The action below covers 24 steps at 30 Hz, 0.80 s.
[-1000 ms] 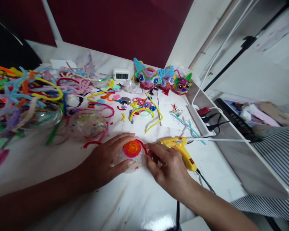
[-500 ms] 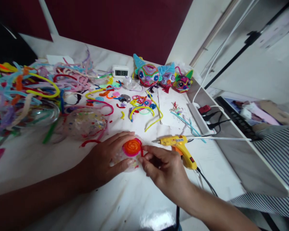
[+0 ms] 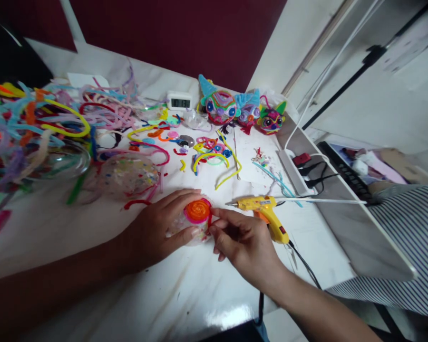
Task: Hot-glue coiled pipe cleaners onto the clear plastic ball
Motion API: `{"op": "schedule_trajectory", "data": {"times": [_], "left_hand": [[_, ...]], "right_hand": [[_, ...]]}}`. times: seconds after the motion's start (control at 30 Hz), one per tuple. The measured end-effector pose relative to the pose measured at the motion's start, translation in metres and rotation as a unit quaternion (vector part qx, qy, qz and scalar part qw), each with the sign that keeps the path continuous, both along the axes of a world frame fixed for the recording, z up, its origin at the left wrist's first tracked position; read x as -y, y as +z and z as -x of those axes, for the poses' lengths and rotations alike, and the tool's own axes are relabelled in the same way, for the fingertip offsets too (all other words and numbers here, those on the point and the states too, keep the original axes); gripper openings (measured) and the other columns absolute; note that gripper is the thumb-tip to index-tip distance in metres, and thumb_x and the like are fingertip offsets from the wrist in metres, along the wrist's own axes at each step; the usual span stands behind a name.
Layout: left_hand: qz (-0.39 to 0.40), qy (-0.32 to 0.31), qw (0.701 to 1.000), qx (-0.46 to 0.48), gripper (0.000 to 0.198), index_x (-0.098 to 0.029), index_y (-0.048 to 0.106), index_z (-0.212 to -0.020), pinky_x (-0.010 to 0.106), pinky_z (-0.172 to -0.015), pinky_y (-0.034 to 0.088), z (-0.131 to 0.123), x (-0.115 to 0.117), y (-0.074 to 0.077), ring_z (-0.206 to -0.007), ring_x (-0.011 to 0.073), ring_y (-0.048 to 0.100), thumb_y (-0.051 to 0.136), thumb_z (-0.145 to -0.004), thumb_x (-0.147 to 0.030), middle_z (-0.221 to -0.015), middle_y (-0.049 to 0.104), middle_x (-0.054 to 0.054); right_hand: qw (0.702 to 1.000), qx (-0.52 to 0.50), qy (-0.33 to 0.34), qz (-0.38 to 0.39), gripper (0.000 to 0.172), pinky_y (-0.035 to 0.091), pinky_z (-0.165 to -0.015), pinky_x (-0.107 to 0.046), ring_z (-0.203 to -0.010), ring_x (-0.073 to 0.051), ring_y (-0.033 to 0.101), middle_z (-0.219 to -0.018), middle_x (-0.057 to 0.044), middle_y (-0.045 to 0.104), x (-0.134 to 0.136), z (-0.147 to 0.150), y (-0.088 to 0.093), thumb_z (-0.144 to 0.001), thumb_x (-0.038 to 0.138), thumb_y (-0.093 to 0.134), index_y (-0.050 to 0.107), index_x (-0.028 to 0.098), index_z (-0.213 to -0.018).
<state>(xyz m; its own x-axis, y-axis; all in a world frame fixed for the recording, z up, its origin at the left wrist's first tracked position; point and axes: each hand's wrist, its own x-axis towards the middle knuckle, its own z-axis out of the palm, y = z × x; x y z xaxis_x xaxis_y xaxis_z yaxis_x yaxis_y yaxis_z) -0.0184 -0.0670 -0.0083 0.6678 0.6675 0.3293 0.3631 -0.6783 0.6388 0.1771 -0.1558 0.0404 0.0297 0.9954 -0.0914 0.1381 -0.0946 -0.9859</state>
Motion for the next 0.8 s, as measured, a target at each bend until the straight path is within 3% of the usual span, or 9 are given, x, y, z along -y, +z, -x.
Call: {"op": "schedule_trajectory", "data": {"times": [0.23, 0.43, 0.6, 0.8], "left_hand": [[-0.029, -0.003, 1.000, 0.010, 0.050, -0.025, 0.052, -0.144, 0.041, -0.117, 0.047, 0.0009, -0.0030, -0.0060, -0.136, 0.0291, 0.057, 0.055, -0.098, -0.046, -0.149, 0.059, 0.007], [-0.032, -0.006, 0.999, 0.028, 0.051, -0.028, 0.049, -0.145, 0.042, -0.117, 0.049, 0.0009, -0.0027, -0.0072, -0.136, 0.0289, 0.058, 0.057, -0.098, -0.044, -0.149, 0.059, 0.006], [-0.022, -0.007, 0.999, 0.027, 0.050, -0.029, 0.050, -0.145, 0.044, -0.117, 0.049, 0.0004, -0.0016, -0.0051, -0.136, 0.0296, 0.058, 0.057, -0.098, -0.047, -0.149, 0.059, 0.006], [-0.014, -0.004, 1.000, 0.024, 0.050, -0.030, 0.050, -0.145, 0.044, -0.119, 0.048, 0.0006, -0.0001, -0.0046, -0.137, 0.0301, 0.057, 0.056, -0.099, -0.048, -0.149, 0.059, 0.004]], "right_hand": [[0.999, -0.013, -0.031, 0.013, 0.032, 0.051, -0.041, -0.020, -0.047, -0.010, 0.059, -0.070, 0.000, 0.069, -0.0007, 0.0031, -0.0034, -0.082, 0.027, 0.073, 0.078, 0.017, -0.112], [0.993, 0.078, -0.050, -0.068, 0.022, 0.051, -0.049, -0.023, -0.053, -0.011, 0.059, -0.070, -0.002, 0.069, -0.0007, 0.0075, -0.0056, -0.087, 0.024, 0.070, 0.077, 0.014, -0.105], [0.967, 0.199, -0.061, -0.146, 0.019, 0.051, -0.055, -0.024, -0.059, -0.014, 0.063, -0.075, -0.005, 0.072, 0.0012, 0.0067, -0.0100, -0.090, 0.021, 0.071, 0.076, 0.013, -0.106], [0.915, 0.315, -0.015, -0.253, 0.023, 0.053, -0.060, -0.028, -0.065, -0.018, 0.066, -0.076, -0.010, 0.071, 0.0025, 0.0025, -0.0094, -0.098, 0.019, 0.065, 0.074, 0.003, -0.112]]}}
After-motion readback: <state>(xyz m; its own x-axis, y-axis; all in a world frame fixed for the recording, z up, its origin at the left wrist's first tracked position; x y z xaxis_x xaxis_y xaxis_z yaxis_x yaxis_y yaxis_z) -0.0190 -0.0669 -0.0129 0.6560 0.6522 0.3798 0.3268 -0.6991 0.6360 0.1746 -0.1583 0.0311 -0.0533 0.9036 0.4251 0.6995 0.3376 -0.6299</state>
